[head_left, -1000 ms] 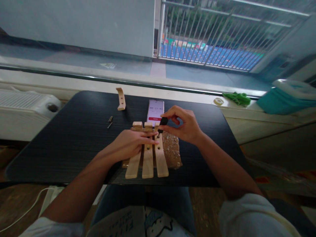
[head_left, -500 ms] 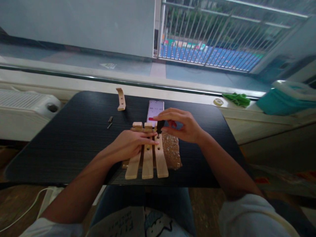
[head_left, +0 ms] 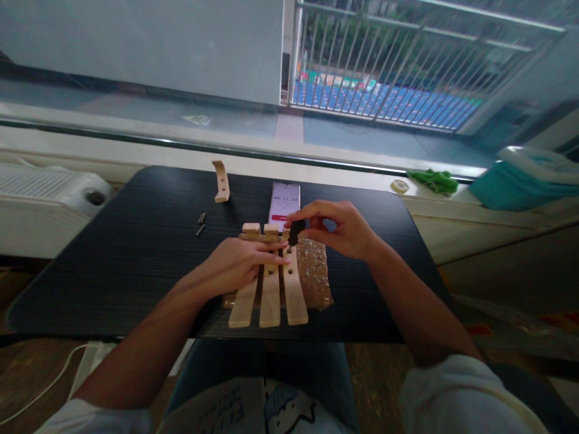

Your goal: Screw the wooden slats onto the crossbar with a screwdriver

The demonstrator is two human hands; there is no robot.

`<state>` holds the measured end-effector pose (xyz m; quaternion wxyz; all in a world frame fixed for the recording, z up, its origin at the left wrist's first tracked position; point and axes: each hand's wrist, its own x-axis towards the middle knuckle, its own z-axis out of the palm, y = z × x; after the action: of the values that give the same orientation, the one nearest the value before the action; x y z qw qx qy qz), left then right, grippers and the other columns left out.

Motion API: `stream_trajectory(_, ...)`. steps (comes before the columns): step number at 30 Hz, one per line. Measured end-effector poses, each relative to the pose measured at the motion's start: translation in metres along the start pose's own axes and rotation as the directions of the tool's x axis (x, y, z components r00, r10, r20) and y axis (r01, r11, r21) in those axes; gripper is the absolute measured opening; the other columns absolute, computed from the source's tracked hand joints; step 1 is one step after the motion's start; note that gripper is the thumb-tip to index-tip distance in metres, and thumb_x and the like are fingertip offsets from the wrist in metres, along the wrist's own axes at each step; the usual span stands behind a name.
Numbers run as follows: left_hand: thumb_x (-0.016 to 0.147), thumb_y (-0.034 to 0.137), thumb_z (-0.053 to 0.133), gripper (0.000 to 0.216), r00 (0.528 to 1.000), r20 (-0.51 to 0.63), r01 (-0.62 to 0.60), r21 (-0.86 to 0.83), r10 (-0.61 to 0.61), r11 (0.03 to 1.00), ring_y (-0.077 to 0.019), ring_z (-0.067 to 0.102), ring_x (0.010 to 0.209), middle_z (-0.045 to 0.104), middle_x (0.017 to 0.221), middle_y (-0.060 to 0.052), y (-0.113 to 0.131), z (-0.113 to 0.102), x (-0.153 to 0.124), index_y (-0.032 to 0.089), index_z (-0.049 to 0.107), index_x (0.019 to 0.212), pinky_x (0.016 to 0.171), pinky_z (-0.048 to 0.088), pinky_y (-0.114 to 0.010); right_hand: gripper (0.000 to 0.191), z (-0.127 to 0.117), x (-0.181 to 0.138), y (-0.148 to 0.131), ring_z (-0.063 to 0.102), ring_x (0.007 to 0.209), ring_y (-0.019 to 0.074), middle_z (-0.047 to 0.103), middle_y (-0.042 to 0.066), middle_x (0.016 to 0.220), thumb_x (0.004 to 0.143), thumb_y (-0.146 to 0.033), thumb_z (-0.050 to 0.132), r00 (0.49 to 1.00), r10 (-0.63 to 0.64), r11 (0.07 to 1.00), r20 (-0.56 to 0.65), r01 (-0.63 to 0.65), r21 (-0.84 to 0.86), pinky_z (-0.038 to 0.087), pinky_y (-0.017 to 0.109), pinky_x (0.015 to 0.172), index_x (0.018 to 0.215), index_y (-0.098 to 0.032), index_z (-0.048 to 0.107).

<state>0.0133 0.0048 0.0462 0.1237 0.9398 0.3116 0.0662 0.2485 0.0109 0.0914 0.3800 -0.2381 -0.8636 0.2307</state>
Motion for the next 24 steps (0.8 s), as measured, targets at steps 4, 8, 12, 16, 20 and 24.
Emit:
stream_trajectory(4, 0.082, 0.006, 0.051, 0.051, 1.000, -0.005, -0.008, -0.010, 0.008, 1.000, -0.0162, 0.063, 0.116, 0.055, 0.136, 0.008, 0.000, -0.001, -0.001, 0.040, 0.066, 0.117, 0.097, 0.050, -0.030, 0.021, 0.002, 0.000, 0.001, 0.041, 0.051, 0.0038, 0.054, -0.006, 0.063, 0.085, -0.030, 0.067, 0.999, 0.020, 0.999, -0.051, -0.022, -0.037, 0.035, 0.018, 0.049, 0.099, -0.016, 0.069)
stream_trajectory(8, 0.083, 0.006, 0.050, 0.051, 1.000, 0.004, -0.003, -0.012, 0.003, 1.000, -0.0184, 0.062, 0.117, 0.054, 0.137, 0.007, 0.001, -0.001, -0.001, 0.039, 0.066, 0.118, 0.097, 0.051, -0.032, 0.021, 0.004, -0.001, 0.003, 0.039, 0.050, 0.0036, 0.050, -0.007, 0.062, 0.082, -0.032, 0.070, 0.996, 0.004, 0.998, -0.092, -0.009, -0.059, 0.034, 0.018, 0.049, 0.095, -0.015, 0.068)
stream_trajectory(12, 0.083, 0.007, 0.051, 0.050, 1.000, 0.018, 0.002, -0.015, -0.002, 1.000, -0.0173, 0.061, 0.117, 0.053, 0.137, 0.008, 0.001, -0.001, 0.000, 0.040, 0.066, 0.118, 0.097, 0.050, -0.030, 0.020, 0.007, -0.001, 0.005, 0.037, 0.050, 0.0034, 0.045, -0.008, 0.061, 0.079, -0.028, 0.074, 0.990, -0.021, 0.998, -0.136, 0.012, -0.063, 0.032, 0.018, 0.049, 0.092, -0.015, 0.067)
stream_trajectory(16, 0.085, 0.009, 0.050, 0.049, 1.000, 0.021, 0.009, -0.024, -0.008, 1.000, -0.0181, 0.062, 0.117, 0.054, 0.137, 0.007, 0.000, -0.001, 0.000, 0.040, 0.065, 0.119, 0.096, 0.051, -0.031, 0.020, 0.010, -0.001, 0.005, 0.035, 0.050, 0.0028, 0.050, -0.008, 0.064, 0.075, -0.023, 0.077, 0.984, -0.013, 0.999, -0.176, 0.004, -0.049, 0.032, 0.018, 0.048, 0.088, -0.016, 0.064)
stream_trajectory(20, 0.084, 0.008, 0.050, 0.050, 1.000, 0.024, 0.007, -0.029, -0.007, 1.000, -0.0187, 0.063, 0.116, 0.055, 0.137, 0.008, 0.000, -0.001, -0.001, 0.040, 0.065, 0.119, 0.096, 0.051, -0.032, 0.020, 0.012, 0.000, 0.003, 0.034, 0.050, 0.0032, 0.051, -0.007, 0.065, 0.075, -0.027, 0.077, 0.981, 0.018, 0.997, -0.194, -0.033, -0.071, 0.032, 0.019, 0.047, 0.084, -0.018, 0.061)
stream_trajectory(24, 0.084, 0.008, 0.050, 0.050, 1.000, 0.017, -0.003, -0.024, 0.004, 1.000, -0.0186, 0.062, 0.117, 0.055, 0.136, 0.008, -0.001, 0.000, 0.000, 0.040, 0.065, 0.119, 0.097, 0.050, -0.032, 0.018, 0.014, -0.001, 0.003, 0.036, 0.051, 0.0039, 0.054, -0.006, 0.069, 0.077, -0.026, 0.075, 0.978, 0.005, 0.994, -0.206, -0.026, -0.102, 0.034, 0.020, 0.048, 0.084, -0.019, 0.060)
